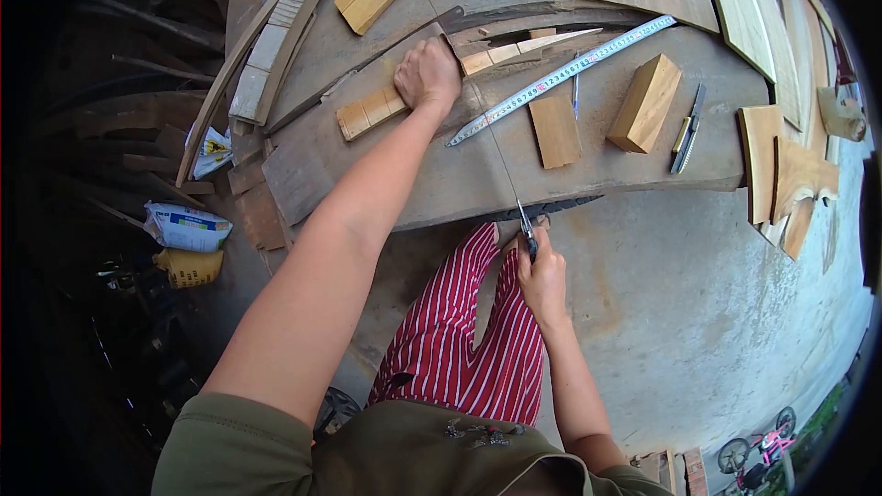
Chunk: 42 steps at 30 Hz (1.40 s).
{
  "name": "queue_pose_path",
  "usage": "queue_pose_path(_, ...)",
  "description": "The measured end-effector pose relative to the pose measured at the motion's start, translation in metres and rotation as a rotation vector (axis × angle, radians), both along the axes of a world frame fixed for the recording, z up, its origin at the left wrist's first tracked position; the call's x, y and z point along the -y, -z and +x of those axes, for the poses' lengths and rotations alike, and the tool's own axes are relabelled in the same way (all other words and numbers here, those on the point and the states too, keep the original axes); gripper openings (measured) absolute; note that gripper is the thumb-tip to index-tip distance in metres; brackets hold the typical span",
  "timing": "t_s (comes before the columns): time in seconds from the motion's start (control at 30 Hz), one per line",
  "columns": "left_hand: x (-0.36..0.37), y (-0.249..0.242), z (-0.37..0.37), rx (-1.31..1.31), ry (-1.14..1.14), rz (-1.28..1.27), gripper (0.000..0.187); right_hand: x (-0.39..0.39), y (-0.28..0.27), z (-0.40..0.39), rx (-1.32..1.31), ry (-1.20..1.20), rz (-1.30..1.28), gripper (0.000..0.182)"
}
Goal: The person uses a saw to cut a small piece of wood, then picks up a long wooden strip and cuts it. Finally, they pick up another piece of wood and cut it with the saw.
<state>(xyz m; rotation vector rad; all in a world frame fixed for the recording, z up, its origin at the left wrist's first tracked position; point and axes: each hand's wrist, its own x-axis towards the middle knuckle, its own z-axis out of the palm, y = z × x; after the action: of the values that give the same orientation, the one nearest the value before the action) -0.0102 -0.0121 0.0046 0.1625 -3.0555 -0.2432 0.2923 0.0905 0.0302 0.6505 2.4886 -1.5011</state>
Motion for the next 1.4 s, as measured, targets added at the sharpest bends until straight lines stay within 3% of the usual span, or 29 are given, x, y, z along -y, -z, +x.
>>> queue_pose_path(0.1, 0.003, 0.003, 0.000, -0.050, 0.054, -0.004, 0.030, 0.013, 0.006, -0.070, -0.054, -0.039, 0.042, 0.013)
queue_pose_path(0.2, 0.001, 0.004, -0.001, -0.011, 0.027, -0.008, 0.028, 0.016, 0.015, -0.090, -0.067, -0.037, 0.084, 0.014)
queue_pose_path(0.37, -0.004, -0.007, 0.002, 0.005, -0.027, 0.000, 0.037, 0.007, 0.019, 0.009, -0.010, 0.004, -0.007, 0.015)
queue_pose_path(0.47, -0.001, -0.005, 0.000, 0.010, 0.016, 0.005, 0.035, 0.000, 0.001, 0.029, 0.037, 0.010, -0.032, 0.015)
queue_pose_path(0.7, 0.005, 0.004, -0.001, -0.043, 0.101, -0.006, 0.030, 0.023, 0.010, -0.103, -0.097, 0.004, 0.061, 0.017)
queue_pose_path(0.8, 0.000, 0.003, 0.000, -0.034, 0.062, -0.017, 0.029, 0.021, 0.011, -0.100, -0.072, -0.018, 0.064, 0.018)
queue_pose_path(0.97, 0.000, -0.001, -0.001, -0.017, 0.008, -0.004, 0.030, 0.004, 0.004, 0.021, -0.005, -0.002, 0.040, 0.010)
queue_pose_path(1.07, 0.003, 0.000, -0.002, -0.031, 0.027, -0.001, 0.030, -0.002, -0.016, 0.028, 0.048, 0.007, -0.034, 0.010)
queue_pose_path(1.3, 0.008, 0.006, -0.003, -0.035, 0.079, 0.018, 0.037, 0.020, 0.011, -0.109, -0.073, -0.007, 0.055, 0.014)
queue_pose_path(1.4, 0.001, 0.000, -0.001, -0.004, 0.044, 0.042, 0.036, 0.019, 0.009, -0.081, -0.066, 0.021, 0.030, 0.013)
